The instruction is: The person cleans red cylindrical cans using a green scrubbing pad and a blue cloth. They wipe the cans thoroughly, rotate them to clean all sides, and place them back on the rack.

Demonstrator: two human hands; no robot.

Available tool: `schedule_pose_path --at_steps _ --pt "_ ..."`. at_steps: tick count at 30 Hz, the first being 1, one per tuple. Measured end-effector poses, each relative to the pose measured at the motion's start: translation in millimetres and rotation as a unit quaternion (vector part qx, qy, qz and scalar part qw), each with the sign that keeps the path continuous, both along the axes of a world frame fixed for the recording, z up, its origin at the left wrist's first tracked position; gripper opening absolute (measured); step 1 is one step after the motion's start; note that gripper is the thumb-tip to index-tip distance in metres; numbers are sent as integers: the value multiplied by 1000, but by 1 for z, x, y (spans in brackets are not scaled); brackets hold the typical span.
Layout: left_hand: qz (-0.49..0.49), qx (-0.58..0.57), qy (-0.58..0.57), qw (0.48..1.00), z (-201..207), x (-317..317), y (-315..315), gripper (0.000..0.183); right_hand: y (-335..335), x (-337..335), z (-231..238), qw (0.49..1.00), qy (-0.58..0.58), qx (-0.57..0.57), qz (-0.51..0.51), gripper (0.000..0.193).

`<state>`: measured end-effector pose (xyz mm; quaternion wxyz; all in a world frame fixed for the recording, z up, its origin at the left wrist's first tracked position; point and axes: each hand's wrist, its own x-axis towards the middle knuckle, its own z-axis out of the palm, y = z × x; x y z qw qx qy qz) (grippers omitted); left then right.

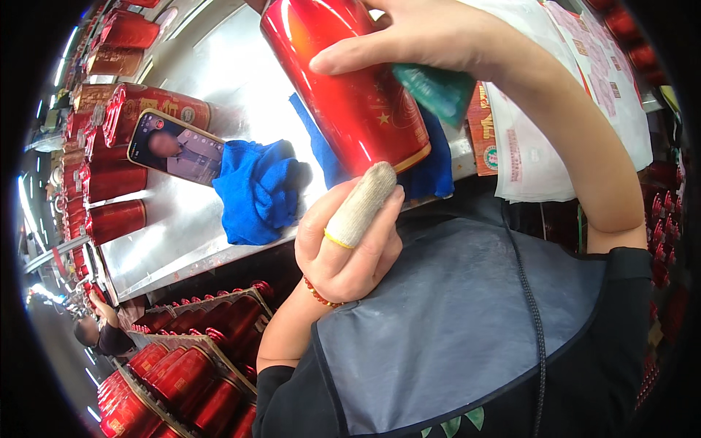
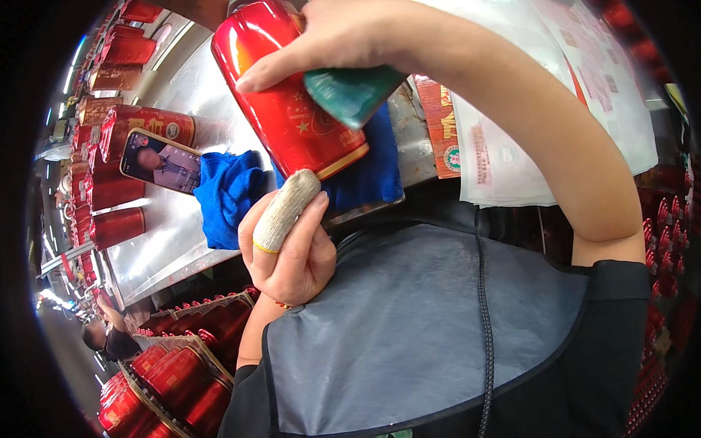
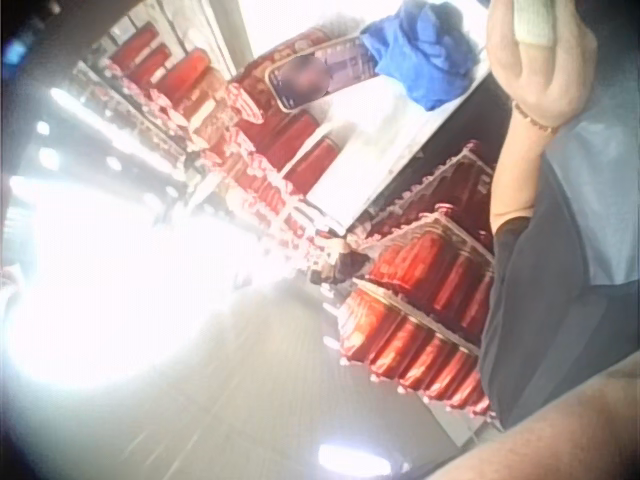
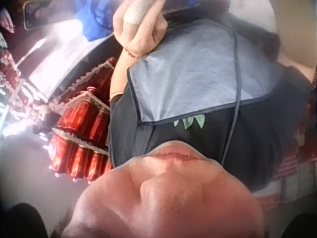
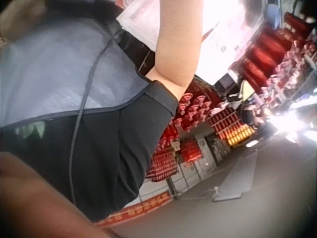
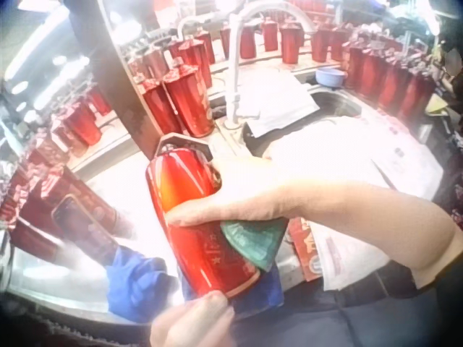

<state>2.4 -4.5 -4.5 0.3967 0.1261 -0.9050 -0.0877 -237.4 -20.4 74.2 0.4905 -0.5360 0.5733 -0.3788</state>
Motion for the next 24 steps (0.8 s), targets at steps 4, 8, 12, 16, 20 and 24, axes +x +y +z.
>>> schedule_pose_path --at_steps 4,8,12,16,20,24 --pt "39 67 21 997 -10 14 3 32 -30 -31 -43 978 -165 106 70 108" --pt "35 62 16 997 -10 13 5 33 -32 -35 -49 950 -271 92 124 99" --pt "12 -13 -4 1000 -3 7 -1 34 -36 -31 -42 949 -287 63 112 89" --pt "-11 -46 2 999 1 1 -3 34 -23 -12 -18 968 -236 57 63 87" --pt "1 20 4 1000 -7 13 -4 37 -30 -28 -28 963 -248 51 89 97" --pt "6 -5 5 1000 -6 10 -2 35 -33 -11 -30 981 -186 43 19 100"
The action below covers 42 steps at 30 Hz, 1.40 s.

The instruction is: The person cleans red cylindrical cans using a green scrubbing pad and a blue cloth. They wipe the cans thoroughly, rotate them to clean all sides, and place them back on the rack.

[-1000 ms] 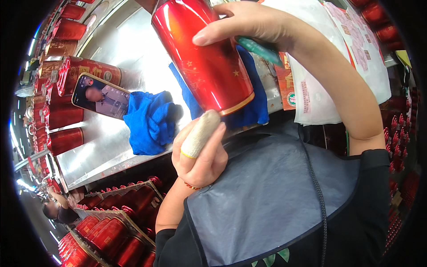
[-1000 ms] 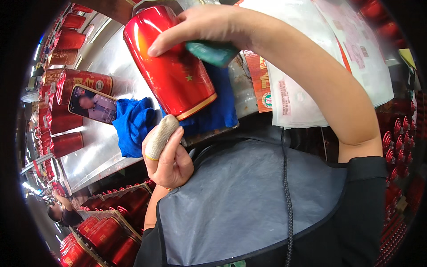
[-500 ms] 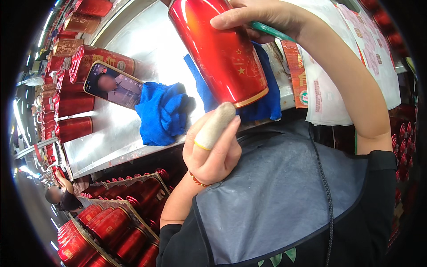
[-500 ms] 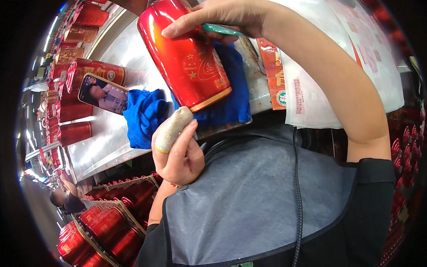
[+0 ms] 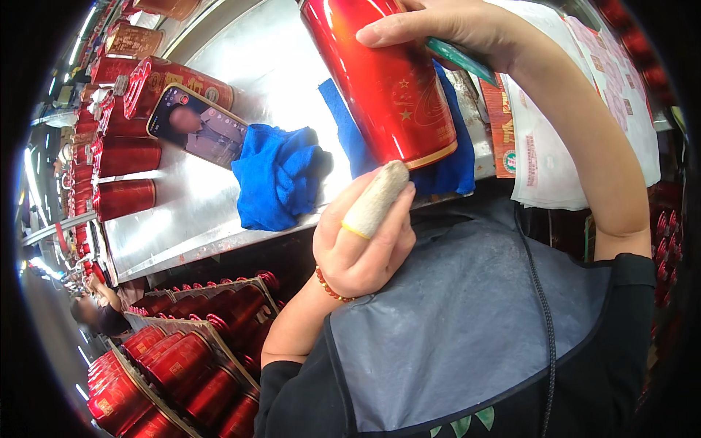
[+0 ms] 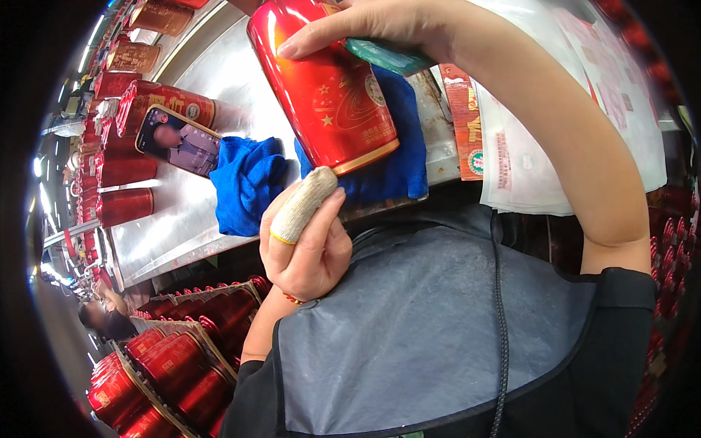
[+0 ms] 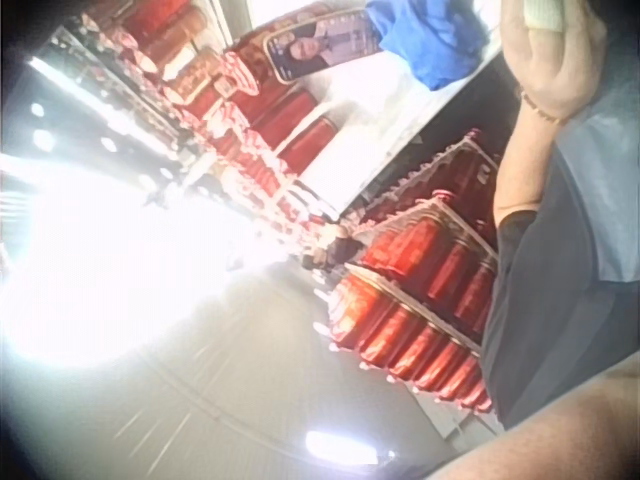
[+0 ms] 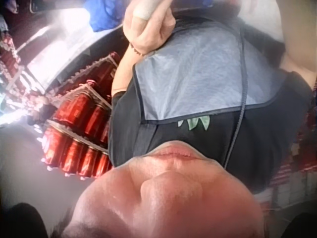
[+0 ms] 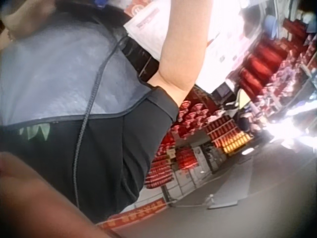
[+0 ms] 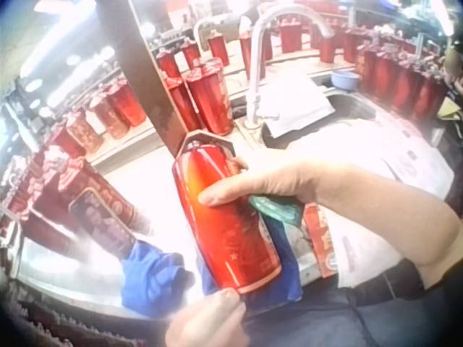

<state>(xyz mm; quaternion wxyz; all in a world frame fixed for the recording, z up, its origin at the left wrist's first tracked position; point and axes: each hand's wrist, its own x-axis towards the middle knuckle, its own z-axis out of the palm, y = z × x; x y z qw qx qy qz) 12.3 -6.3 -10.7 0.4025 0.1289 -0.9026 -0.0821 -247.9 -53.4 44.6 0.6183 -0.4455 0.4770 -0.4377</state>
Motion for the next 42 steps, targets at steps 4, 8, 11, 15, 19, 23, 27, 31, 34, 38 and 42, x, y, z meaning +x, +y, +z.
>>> schedule_pose_path --at_steps 4,8,11,15,19,23,27,31,34,38,42 --pt "-15 -34 -18 999 11 -9 0 30 10 -5 13 998 -53 -6 31 103" --pt "-17 -23 1 1000 3 -3 -7 33 7 -8 15 996 -61 46 56 103" --pt "-11 19 -5 1000 -1 6 -7 38 9 -4 18 998 -31 41 35 103" --pt "-25 -19 -11 999 5 -6 -3 38 5 -12 12 996 -53 49 59 102" --pt "-36 -25 -15 999 10 -11 -4 38 11 2 24 995 -31 88 30 102" --pt "-18 29 1 999 2 2 -5 37 11 -1 17 997 -32 67 22 99" --pt "5 57 18 998 -2 5 0 37 9 0 15 998 -30 52 26 96" --pt "-5 5 -6 1000 6 -5 2 38 7 -6 14 994 -56 69 56 93" --pt "-41 -26 0 999 10 -18 -3 37 4 -16 8 990 -81 72 92 92" --pt "34 -47 2 998 4 -33 -1 41 4 -5 3 997 45 56 20 94" --pt "91 66 35 993 -3 -25 -11 47 34 16 40 971 231 -37 -51 102"
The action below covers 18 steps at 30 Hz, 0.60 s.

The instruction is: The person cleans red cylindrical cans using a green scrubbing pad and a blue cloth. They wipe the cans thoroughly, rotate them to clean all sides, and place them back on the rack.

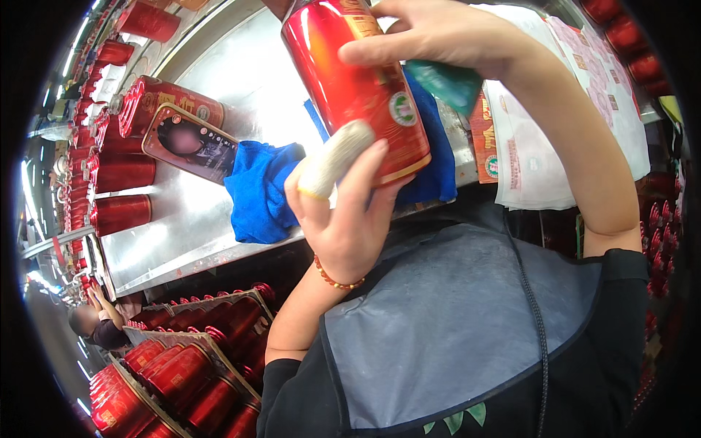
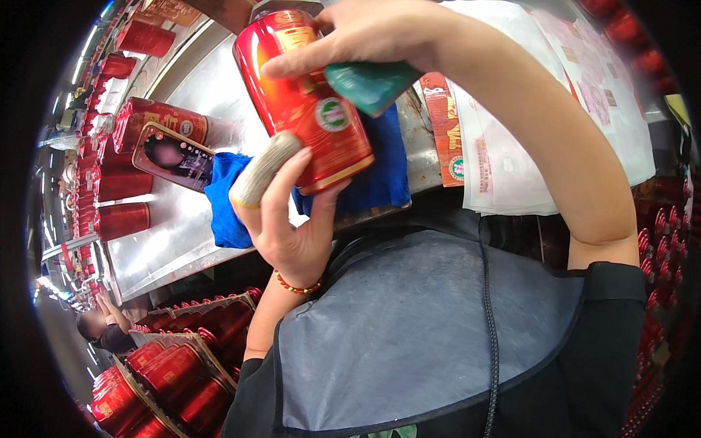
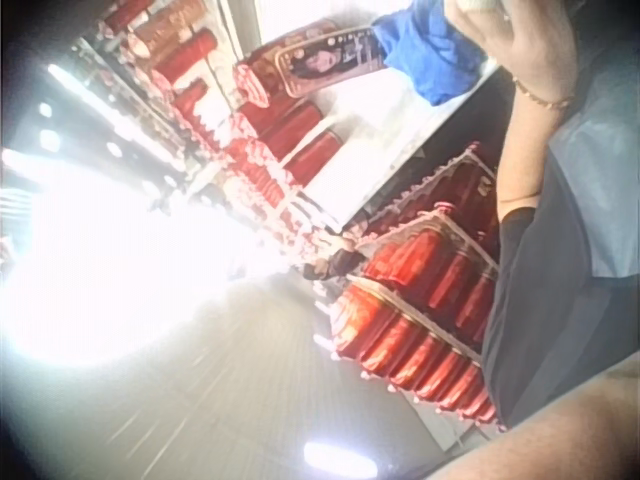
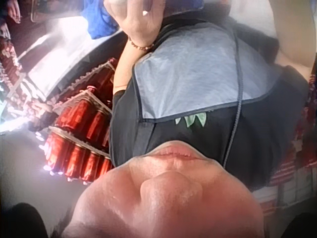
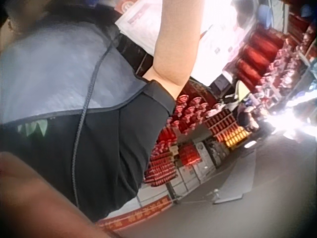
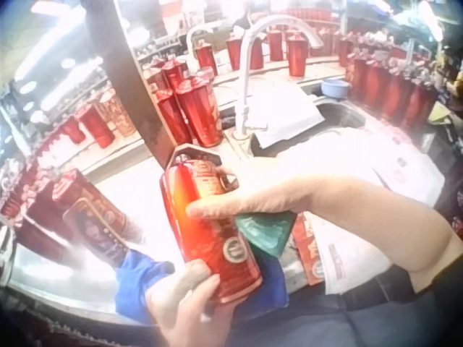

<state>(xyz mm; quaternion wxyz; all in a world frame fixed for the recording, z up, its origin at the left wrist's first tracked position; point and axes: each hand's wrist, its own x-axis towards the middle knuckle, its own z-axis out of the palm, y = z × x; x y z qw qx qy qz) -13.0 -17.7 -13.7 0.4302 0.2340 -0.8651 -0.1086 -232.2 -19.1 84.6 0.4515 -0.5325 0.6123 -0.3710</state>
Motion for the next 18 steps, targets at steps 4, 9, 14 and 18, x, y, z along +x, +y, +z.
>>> schedule_pose_path --at_steps 4,9,14,18 --pt "-37 257 218 941 -37 13 10 48 -30 -49 -43 990 -107 66 59 90" --pt "1 165 98 981 -25 17 17 35 -31 -51 -76 984 -157 76 17 73" --pt "-72 3 44 996 -16 22 13 30 -38 -30 -81 985 -168 -3 -27 77" --pt "-67 -71 -9 995 -2 13 14 32 -47 -18 -69 995 -52 -79 -7 90"
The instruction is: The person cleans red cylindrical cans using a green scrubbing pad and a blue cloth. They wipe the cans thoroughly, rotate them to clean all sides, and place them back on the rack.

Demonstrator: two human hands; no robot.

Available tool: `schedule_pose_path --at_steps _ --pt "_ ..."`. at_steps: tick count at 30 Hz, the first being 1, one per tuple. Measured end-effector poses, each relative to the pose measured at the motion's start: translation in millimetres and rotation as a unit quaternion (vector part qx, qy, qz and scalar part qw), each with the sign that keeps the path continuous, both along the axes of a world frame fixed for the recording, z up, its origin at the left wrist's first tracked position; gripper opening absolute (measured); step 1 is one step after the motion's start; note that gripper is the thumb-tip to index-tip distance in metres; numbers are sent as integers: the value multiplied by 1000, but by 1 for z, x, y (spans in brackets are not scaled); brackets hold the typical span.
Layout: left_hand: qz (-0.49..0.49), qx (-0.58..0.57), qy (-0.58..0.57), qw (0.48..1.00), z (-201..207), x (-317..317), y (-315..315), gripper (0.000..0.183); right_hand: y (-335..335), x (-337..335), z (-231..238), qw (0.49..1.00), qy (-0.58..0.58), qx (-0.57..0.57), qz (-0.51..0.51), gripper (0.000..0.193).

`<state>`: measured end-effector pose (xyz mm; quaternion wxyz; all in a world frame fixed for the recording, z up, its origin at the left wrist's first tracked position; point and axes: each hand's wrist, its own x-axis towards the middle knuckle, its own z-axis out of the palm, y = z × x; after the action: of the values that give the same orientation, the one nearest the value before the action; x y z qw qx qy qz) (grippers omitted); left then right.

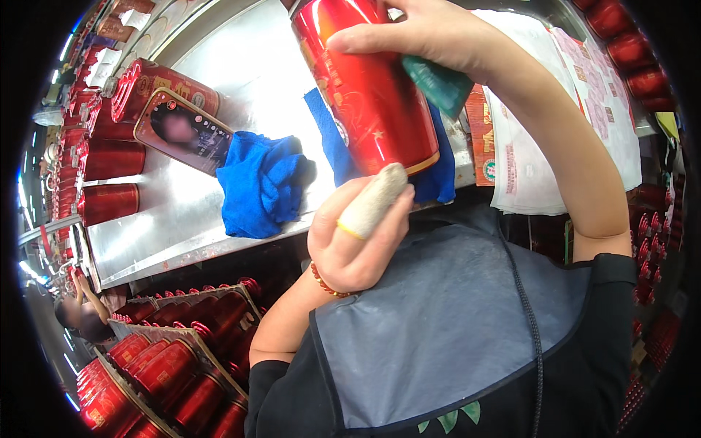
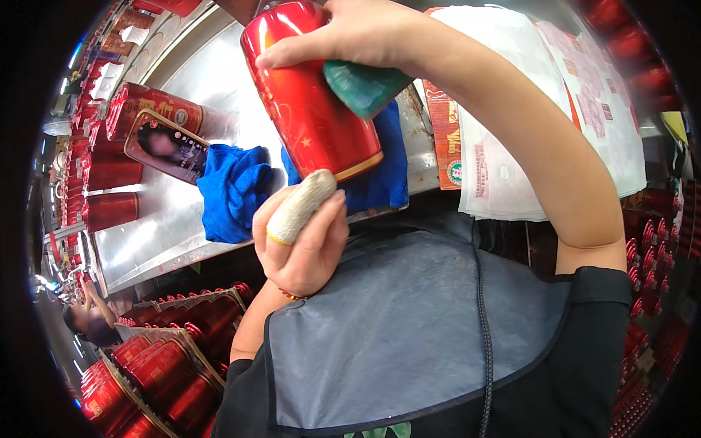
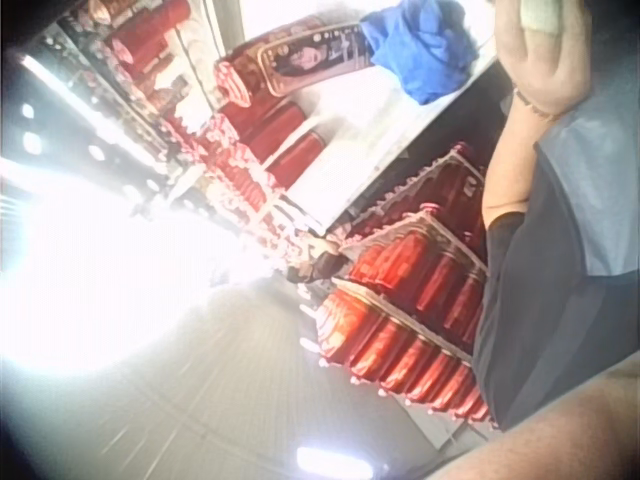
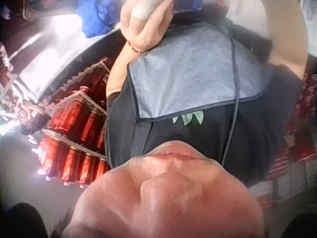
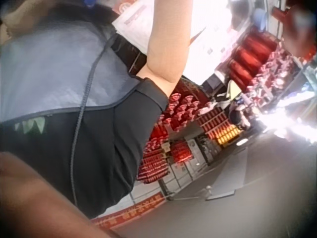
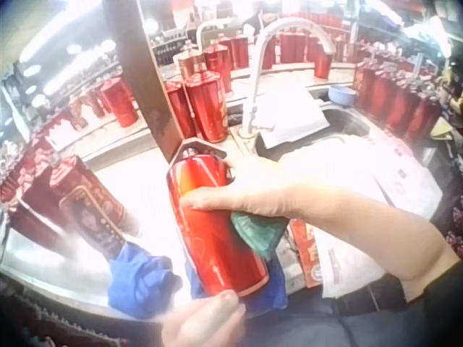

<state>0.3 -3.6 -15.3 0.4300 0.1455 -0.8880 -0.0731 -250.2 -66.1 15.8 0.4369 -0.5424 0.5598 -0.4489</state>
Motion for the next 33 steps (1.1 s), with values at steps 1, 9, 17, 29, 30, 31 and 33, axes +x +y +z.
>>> schedule_pose_path --at_steps 1,9,17,29,30,31,33 --pt "-2 -9 -8 1000 5 -2 0 32 -2 -1 3 1000 21 9 14 94" --pt "-5 56 7 998 2 10 -2 30 12 -18 -5 990 -67 119 22 91" --pt "-60 -68 -88 992 19 -19 -9 36 0 12 31 954 280 92 -47 96" --pt "-116 547 214 801 -35 26 -83 101 -11 -16 -11 975 -187 94 -67 73" --pt "-170 583 277 745 -41 31 -81 102 -14 -16 -14 980 -156 94 -78 72" --pt "-224 612 333 682 -48 32 -79 103 -15 -16 -17 974 -166 108 -112 70" --pt "-297 636 357 615 -47 29 -69 105 6 -15 -3 957 -242 155 -46 64"
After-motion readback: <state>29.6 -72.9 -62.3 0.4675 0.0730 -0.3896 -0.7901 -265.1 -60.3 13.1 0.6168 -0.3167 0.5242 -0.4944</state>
